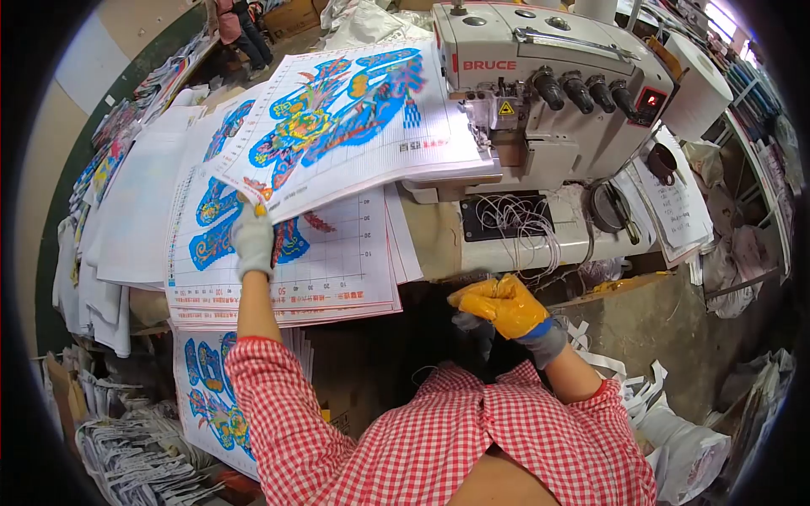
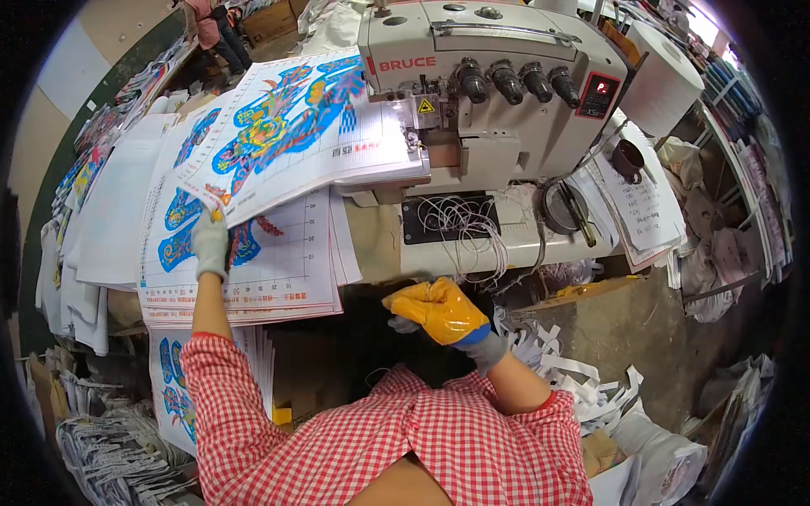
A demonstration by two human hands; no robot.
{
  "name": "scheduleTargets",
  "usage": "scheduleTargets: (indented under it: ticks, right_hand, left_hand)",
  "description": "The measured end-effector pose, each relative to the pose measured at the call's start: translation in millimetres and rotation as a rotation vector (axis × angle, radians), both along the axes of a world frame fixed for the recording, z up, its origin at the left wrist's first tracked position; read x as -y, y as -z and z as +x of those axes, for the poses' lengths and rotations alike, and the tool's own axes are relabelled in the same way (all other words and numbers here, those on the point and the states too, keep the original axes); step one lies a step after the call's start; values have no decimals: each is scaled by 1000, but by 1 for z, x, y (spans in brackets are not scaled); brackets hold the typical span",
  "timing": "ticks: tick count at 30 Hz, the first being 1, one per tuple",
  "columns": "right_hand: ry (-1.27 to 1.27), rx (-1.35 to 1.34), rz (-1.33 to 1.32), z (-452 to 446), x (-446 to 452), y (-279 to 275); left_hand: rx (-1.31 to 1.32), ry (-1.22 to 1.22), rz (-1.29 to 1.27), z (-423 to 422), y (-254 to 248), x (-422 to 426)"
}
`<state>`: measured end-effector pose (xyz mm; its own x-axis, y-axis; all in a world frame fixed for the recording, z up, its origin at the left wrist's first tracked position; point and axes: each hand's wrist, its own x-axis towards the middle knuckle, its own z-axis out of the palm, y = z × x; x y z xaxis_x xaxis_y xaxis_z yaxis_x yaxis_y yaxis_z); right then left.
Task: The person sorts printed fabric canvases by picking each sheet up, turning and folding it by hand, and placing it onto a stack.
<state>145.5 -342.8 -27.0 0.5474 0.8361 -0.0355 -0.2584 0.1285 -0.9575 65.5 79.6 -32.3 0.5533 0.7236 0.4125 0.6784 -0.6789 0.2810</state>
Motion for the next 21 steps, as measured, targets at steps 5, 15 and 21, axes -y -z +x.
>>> scheduleTargets:
  ticks: [5, 15, 21]
  right_hand:
    - [13, 298, -97, -1, 20, 6]
    - [-109, 567, 216, -11, -9, -28]
    - [-19, 137, -62, -19, -9, -30]
  left_hand:
    - [-317, 93, 213, 11, -30, -4]
    - [-861, 1193, -100, -58, -36, 246]
    - [-710, 1245, -88, -46, -20, 263]
